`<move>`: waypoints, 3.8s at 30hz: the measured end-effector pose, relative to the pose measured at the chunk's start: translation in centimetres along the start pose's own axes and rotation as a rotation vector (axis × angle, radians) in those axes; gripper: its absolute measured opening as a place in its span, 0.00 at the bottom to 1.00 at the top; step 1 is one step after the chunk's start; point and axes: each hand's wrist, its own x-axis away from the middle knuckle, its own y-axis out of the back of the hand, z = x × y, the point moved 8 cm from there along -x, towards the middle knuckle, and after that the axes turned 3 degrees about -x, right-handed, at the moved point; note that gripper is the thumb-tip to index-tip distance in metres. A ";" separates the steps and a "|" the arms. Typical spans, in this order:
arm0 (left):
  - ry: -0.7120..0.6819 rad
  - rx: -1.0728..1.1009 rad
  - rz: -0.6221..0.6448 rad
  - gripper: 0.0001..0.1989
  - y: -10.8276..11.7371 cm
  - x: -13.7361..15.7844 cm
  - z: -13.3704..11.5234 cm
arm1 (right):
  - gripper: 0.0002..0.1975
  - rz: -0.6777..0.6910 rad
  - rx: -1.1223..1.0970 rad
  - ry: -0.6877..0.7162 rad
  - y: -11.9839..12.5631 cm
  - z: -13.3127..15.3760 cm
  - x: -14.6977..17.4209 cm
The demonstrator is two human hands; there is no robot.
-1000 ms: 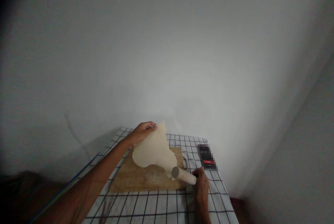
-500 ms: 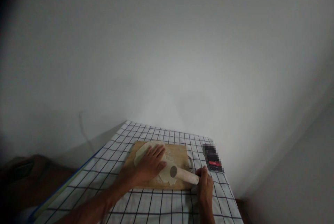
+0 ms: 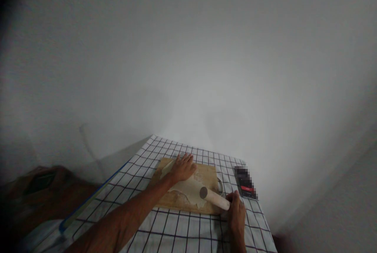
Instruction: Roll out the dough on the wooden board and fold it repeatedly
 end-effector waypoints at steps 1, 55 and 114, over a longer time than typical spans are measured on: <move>0.022 0.000 0.008 0.25 -0.2 -0.3 0.2 | 0.39 0.002 -0.003 -0.005 0.0 -0.1 0.0; 0.237 -0.014 0.006 0.32 6.9 12.0 -5.4 | 0.36 0.014 -0.030 0.070 0.0 0.9 0.8; 0.092 -0.121 -0.106 0.20 5.2 5.4 3.8 | 0.14 0.139 0.782 0.461 -13.1 10.8 -0.4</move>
